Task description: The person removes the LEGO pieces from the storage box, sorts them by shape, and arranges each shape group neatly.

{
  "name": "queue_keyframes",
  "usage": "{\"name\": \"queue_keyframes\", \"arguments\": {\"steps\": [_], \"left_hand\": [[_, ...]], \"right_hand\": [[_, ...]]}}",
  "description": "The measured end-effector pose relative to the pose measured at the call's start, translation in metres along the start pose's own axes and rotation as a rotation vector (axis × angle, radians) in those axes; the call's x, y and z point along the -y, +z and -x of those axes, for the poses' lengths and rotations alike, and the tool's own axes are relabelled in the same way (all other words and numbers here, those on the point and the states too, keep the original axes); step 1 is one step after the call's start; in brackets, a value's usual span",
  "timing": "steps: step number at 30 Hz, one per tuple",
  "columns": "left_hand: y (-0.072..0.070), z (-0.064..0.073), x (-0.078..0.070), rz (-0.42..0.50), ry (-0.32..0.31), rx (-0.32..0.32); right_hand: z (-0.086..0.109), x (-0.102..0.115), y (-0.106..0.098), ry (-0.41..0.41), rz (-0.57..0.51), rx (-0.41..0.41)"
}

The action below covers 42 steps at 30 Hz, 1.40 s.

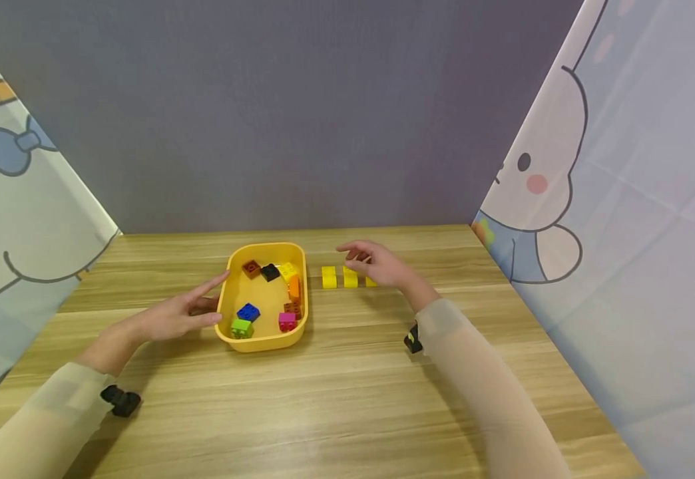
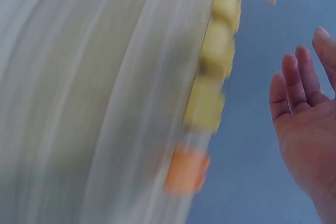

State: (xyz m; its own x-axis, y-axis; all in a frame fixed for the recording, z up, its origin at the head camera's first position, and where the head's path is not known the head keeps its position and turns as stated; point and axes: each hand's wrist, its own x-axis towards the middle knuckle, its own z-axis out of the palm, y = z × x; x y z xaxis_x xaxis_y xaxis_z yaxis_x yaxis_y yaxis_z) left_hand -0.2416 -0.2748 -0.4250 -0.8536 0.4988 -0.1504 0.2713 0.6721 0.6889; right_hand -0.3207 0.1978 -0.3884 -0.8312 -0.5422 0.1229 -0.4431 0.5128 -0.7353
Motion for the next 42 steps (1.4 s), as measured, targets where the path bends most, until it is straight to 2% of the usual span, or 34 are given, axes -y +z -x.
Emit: {"name": "queue_keyframes", "arguments": {"steps": [5,9,11,14,19,27,36,42], "left_hand": [[0.001,0.0,0.001,0.012,0.012,0.003],[0.003,-0.001,0.002,0.006,0.016,-0.001],[0.003,-0.001,0.002,0.005,0.014,0.0],[0.004,-0.001,0.002,0.007,0.011,0.002],[0.004,-0.001,0.002,0.009,0.005,0.003],[0.003,-0.001,0.001,0.007,0.017,0.003],[0.003,0.0,0.002,-0.008,0.027,-0.009],[0.003,-0.001,0.003,0.0,0.038,-0.009]], "right_hand": [[-0.021,0.024,0.03,-0.093,-0.009,0.082],[-0.035,0.035,0.05,-0.115,0.03,0.135],[-0.04,0.038,0.059,-0.112,0.09,0.157],[-0.046,0.043,0.069,-0.11,0.239,0.192],[-0.05,0.054,0.076,-0.119,0.465,0.237],[-0.054,0.062,0.082,-0.121,0.623,0.276],[-0.064,0.075,0.092,-0.151,0.651,0.353],[-0.07,0.081,0.095,-0.146,0.544,0.399]]}}
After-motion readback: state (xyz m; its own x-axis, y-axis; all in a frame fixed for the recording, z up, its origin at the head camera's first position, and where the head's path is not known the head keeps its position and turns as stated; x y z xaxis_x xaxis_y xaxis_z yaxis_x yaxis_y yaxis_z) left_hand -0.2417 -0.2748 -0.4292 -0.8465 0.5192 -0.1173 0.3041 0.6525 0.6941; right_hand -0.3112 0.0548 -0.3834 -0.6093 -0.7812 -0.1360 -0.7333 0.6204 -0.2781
